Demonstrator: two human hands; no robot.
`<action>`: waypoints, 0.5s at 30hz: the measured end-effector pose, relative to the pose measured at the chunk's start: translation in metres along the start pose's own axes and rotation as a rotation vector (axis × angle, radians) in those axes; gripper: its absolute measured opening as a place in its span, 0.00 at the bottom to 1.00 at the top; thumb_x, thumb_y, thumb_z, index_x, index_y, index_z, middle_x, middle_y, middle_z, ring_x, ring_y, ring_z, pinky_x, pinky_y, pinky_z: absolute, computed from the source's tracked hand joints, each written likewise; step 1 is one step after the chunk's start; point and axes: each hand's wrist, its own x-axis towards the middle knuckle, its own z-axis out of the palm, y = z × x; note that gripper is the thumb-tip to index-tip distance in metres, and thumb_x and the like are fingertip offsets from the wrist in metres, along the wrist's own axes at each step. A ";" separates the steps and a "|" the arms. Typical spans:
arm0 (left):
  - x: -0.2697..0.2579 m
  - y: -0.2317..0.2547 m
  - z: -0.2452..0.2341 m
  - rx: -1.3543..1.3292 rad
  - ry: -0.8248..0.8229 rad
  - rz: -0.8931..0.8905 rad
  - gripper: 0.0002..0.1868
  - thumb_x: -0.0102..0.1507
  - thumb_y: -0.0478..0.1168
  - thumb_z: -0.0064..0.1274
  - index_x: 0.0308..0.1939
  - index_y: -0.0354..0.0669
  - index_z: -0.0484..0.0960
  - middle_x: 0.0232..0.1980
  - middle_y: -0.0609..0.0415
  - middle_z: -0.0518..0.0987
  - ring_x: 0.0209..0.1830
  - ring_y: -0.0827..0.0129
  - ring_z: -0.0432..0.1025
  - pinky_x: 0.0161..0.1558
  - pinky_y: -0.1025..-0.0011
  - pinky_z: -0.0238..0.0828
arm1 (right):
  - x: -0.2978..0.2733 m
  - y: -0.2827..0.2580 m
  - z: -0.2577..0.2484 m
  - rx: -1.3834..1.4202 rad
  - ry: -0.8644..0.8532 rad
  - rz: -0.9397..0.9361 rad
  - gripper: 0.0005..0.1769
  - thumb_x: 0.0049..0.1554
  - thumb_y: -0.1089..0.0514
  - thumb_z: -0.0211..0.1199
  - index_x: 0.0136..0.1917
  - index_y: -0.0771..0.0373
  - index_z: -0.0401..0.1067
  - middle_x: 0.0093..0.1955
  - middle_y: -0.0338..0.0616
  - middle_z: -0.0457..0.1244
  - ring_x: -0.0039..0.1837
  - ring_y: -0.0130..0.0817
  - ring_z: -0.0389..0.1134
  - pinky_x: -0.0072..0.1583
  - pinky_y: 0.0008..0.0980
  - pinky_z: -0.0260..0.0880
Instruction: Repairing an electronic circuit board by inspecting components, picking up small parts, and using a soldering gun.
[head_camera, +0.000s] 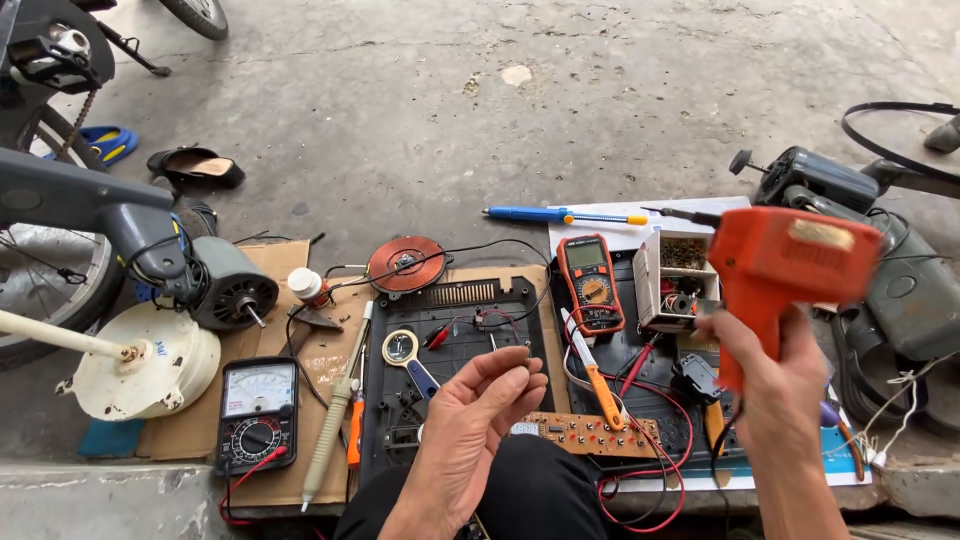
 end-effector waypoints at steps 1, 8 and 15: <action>-0.002 0.001 0.002 -0.002 -0.002 -0.001 0.16 0.69 0.24 0.57 0.61 0.22 0.86 0.58 0.31 0.87 0.53 0.49 0.82 0.61 0.61 0.83 | -0.014 -0.003 -0.007 -0.002 0.001 -0.002 0.28 0.59 0.61 0.67 0.72 0.65 0.67 0.62 0.45 0.66 0.55 0.39 0.75 0.65 0.38 0.77; -0.015 0.001 -0.001 0.152 0.024 0.085 0.20 0.65 0.28 0.63 0.62 0.29 0.85 0.54 0.32 0.91 0.50 0.52 0.86 0.58 0.62 0.87 | -0.123 -0.007 -0.020 0.048 -0.149 0.128 0.12 0.59 0.69 0.66 0.56 0.77 0.78 0.42 0.65 0.71 0.31 0.49 0.67 0.33 0.45 0.73; -0.012 -0.007 -0.014 0.291 0.019 0.241 0.20 0.64 0.36 0.65 0.60 0.35 0.86 0.49 0.40 0.94 0.47 0.61 0.89 0.56 0.66 0.91 | -0.155 0.011 -0.001 -0.032 -0.102 0.085 0.47 0.57 0.70 0.66 0.86 0.54 0.60 0.30 0.62 0.63 0.27 0.48 0.63 0.31 0.47 0.70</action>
